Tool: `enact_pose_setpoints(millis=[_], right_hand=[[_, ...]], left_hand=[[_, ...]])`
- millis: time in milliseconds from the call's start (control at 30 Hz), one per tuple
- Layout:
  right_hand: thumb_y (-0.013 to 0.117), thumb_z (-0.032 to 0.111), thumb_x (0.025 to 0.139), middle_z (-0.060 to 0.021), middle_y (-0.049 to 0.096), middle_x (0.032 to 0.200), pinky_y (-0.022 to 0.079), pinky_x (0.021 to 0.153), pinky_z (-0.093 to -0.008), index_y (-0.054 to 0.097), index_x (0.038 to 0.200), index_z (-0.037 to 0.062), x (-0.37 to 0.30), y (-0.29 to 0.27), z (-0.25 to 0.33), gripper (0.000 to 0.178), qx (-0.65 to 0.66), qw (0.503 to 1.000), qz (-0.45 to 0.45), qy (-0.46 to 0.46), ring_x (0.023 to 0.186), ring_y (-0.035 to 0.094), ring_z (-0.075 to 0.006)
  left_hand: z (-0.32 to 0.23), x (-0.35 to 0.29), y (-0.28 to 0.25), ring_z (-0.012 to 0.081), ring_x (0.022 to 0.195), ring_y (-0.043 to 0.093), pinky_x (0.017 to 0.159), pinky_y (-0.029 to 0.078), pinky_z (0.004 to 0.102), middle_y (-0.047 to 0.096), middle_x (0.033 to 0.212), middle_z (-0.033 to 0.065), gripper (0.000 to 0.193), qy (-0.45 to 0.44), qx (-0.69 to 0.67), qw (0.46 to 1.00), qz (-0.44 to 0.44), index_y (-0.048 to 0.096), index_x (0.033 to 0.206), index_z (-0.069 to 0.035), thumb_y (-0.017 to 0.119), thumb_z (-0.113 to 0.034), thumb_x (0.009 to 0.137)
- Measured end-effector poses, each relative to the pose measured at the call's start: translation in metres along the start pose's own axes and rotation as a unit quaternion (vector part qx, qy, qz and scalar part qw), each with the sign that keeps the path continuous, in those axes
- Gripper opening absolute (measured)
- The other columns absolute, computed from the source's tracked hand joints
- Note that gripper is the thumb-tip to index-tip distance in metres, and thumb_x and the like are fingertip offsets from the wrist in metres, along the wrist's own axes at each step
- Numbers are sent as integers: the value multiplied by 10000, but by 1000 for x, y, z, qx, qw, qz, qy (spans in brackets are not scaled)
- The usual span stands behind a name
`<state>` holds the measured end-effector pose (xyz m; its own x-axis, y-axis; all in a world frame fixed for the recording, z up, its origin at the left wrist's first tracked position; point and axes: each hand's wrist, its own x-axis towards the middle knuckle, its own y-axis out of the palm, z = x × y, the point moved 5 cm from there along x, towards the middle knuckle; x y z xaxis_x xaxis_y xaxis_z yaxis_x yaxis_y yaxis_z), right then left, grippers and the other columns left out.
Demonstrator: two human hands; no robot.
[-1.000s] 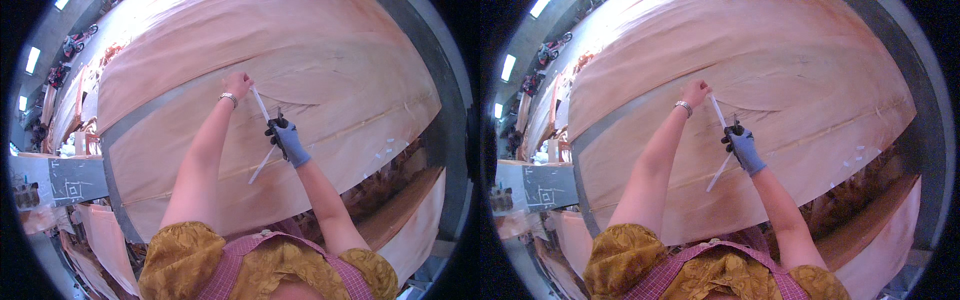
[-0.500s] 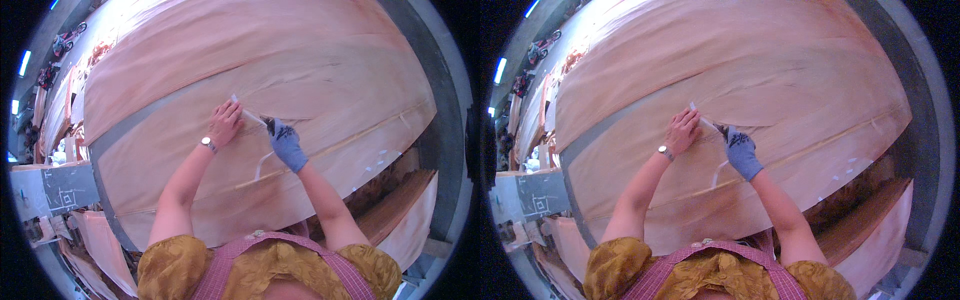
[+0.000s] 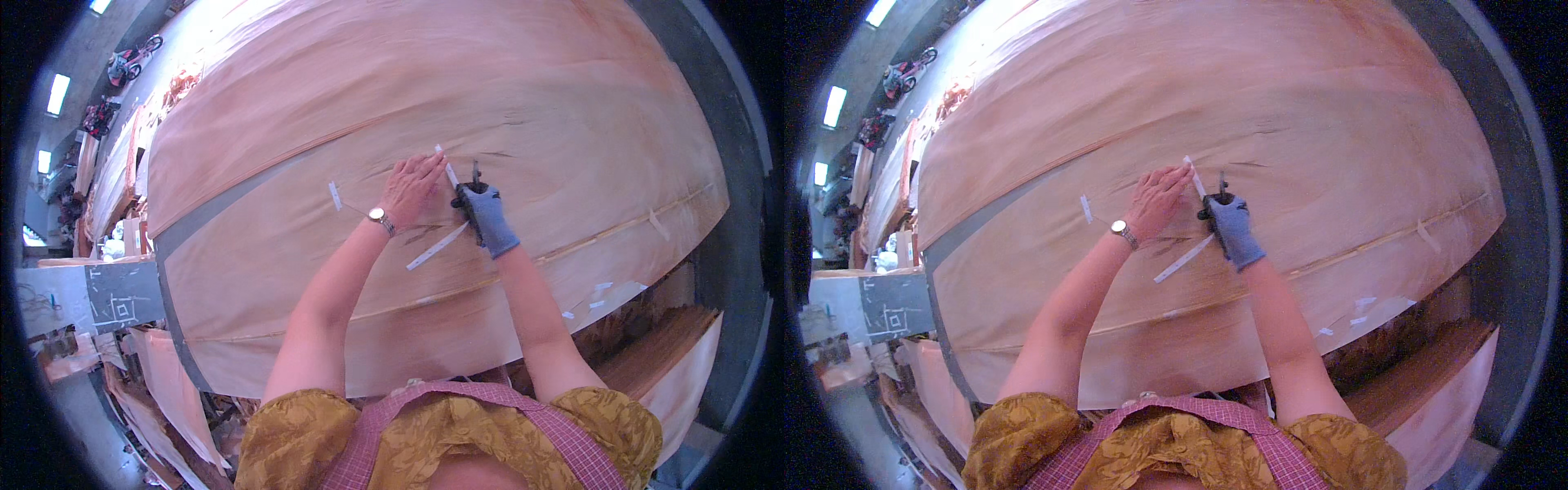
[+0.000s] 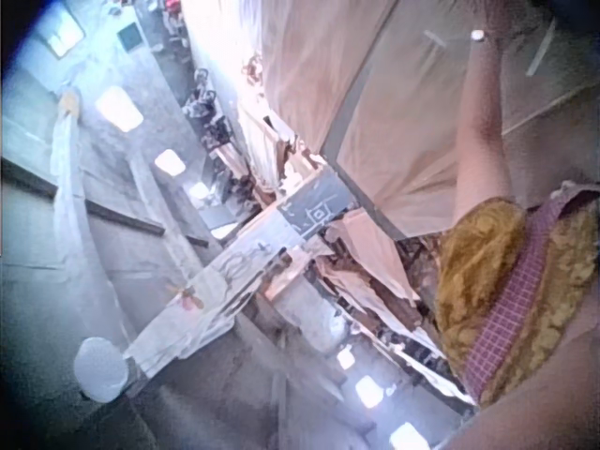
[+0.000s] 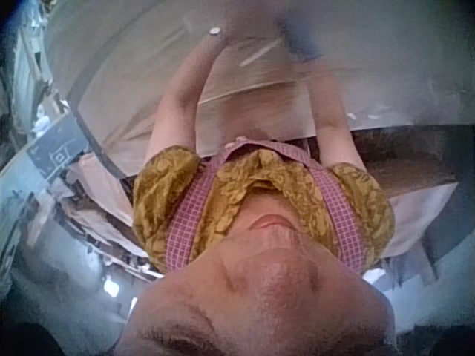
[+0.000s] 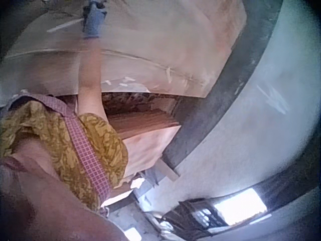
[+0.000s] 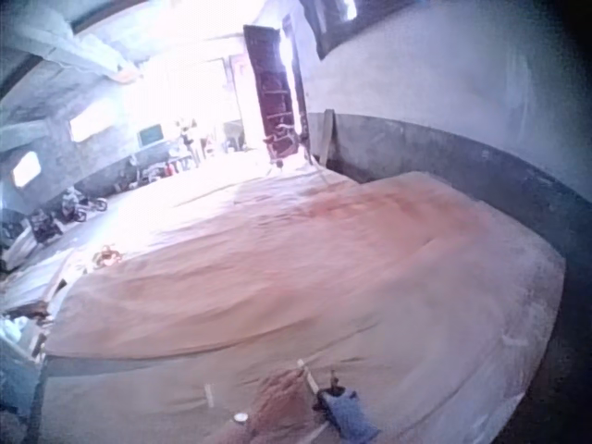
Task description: The person handles thin wood veneer sheets on a table, using a knife to trim away narrow strips. They then apply several small pieces of tape to the surface of the veneer sheets.
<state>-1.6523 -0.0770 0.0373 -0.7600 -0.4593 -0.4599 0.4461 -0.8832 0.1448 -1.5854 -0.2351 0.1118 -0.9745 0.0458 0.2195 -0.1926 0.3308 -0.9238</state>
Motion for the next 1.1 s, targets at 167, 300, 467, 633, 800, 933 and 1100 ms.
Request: enact_pose_setpoints(millis=[167, 300, 467, 633, 800, 933, 1100], right_hand=[[639, 247, 921, -41, 672, 660, 421, 451, -295, 666, 867, 72, 22, -35, 13, 185, -307, 937, -54, -155, 486, 543, -107], [646, 207, 923, -50, 669, 652, 395, 412, -273, 647, 864, 92, 0, -111, 44, 129, -162, 978, -92, -94, 442, 509, -88], [651, 222, 922, -49, 674, 661, 356, 396, -248, 654, 904, 102, -35, -203, 53, 121, -7, 988, -154, -20, 418, 467, -75], [662, 274, 921, -45, 678, 669, 333, 392, -239, 661, 916, 100, -25, -219, 41, 174, 16, 991, -135, -17, 416, 441, -59], [663, 278, 919, -35, 668, 661, 349, 403, -237, 662, 886, 94, -35, -220, 44, 187, 18, 989, -148, 24, 432, 463, -71], [662, 276, 917, -38, 673, 693, 382, 420, -250, 658, 884, 88, -28, -220, 36, 191, 17, 992, -120, 16, 454, 500, -86], [655, 271, 917, -46, 670, 712, 443, 460, -288, 649, 882, 72, -46, -226, 43, 203, -61, 990, -124, 39, 516, 580, -115]], left_hand=[[-9, 18, 19, 256, 1286, 455, 1039, 363, 468, 510, 1422, 27, 490, 2, 72, 997, 20, 523, 1372, -156, 583, -258, 897], [-7, 30, 24, 241, 1261, 474, 1003, 383, 443, 534, 1399, 18, 429, -42, 95, 989, 105, 576, 1312, -161, 591, -234, 889], [-98, 89, 64, 248, 1246, 486, 1026, 375, 442, 503, 1429, 22, 478, 41, 88, 995, -27, 577, 1308, -154, 600, -128, 831], [-179, 131, 90, 250, 1264, 469, 1047, 366, 448, 476, 1457, 19, 521, 94, -60, 994, -2, 570, 1315, -133, 592, -64, 799], [-171, 134, 91, 244, 1255, 469, 1017, 380, 404, 476, 1455, 28, 553, 68, -25, 997, 11, 531, 1349, -101, 581, -87, 798], [-188, 126, 102, 237, 1266, 464, 1033, 352, 409, 517, 1414, 23, 531, 143, 6, 989, 39, 564, 1322, -128, 645, -166, 799], [-192, 124, 108, 245, 1300, 431, 1030, 343, 408, 490, 1437, 20, 530, 140, 25, 986, 83, 530, 1358, -130, 624, -232, 847]])
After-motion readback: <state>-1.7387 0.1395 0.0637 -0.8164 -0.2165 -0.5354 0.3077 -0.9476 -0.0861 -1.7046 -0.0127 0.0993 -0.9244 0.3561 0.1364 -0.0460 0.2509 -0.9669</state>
